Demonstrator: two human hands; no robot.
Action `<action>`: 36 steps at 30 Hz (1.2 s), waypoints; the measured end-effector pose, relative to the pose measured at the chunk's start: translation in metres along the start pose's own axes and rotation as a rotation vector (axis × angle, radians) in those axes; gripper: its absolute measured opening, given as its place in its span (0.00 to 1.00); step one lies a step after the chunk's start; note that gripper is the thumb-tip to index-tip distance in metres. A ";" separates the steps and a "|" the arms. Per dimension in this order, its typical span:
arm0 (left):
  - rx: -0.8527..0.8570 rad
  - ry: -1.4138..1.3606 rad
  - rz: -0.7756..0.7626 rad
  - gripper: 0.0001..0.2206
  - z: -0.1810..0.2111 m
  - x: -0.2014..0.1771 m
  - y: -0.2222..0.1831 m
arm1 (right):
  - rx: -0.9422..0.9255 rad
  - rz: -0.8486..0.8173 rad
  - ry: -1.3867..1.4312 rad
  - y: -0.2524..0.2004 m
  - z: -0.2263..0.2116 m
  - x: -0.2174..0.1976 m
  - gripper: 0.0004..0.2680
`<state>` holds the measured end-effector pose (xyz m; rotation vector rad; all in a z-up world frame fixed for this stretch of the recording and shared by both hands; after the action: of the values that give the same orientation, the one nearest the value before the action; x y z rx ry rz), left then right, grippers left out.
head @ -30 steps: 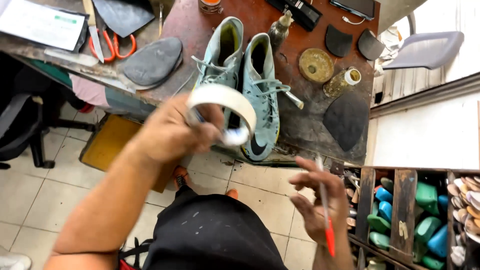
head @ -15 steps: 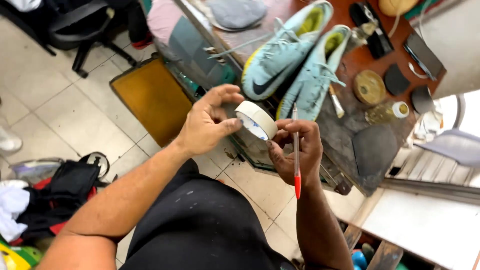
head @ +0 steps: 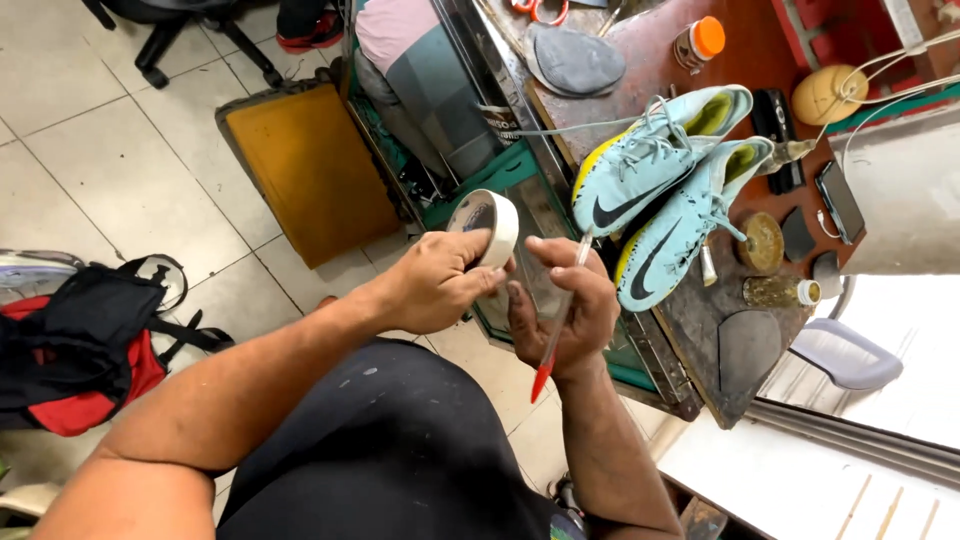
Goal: Applying adhesive tape and marking shoes for repair at a workbench
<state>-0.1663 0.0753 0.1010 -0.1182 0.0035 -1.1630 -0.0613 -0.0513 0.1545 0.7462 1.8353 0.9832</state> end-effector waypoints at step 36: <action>0.236 0.099 -0.560 0.12 -0.006 0.228 0.054 | 0.449 0.186 0.261 -0.107 0.022 -0.299 0.08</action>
<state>-0.0265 -0.1127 0.1032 0.1590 -0.0843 -1.7173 0.0728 -0.3382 0.1836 1.1163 2.2861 0.8185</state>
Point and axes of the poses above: each hand's wrist, its own y-axis towards the middle knuckle, its own x-axis out of the palm, z = x × y, the point moved 2 cm from there along y, towards the middle knuckle, and after that the axes turned 9 degrees about -x, right-handed, at the moved point
